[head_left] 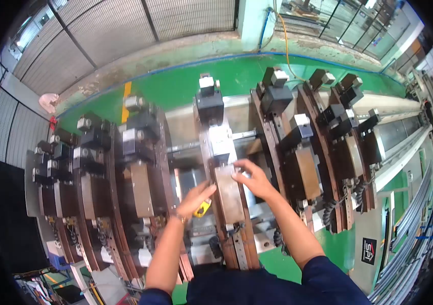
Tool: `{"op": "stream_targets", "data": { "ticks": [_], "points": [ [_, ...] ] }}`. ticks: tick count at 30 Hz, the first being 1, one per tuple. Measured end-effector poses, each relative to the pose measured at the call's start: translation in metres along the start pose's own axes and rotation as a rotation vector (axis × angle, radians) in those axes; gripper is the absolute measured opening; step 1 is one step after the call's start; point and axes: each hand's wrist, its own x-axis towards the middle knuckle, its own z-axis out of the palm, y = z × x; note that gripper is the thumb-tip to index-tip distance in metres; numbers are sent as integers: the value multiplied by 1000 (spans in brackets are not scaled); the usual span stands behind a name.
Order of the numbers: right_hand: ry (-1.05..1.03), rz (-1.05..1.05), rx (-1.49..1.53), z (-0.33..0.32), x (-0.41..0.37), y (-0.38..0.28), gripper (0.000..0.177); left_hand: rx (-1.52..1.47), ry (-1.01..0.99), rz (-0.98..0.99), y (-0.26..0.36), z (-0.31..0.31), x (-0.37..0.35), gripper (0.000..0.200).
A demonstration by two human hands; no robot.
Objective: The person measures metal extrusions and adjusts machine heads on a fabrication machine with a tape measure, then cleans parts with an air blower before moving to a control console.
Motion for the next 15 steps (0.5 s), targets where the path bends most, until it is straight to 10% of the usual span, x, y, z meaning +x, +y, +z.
{"op": "stream_targets", "data": {
  "ticks": [15],
  "points": [
    [389, -89, 415, 10, 218, 68, 49, -11, 481, 269, 93, -65, 104, 47]
  ]
}}
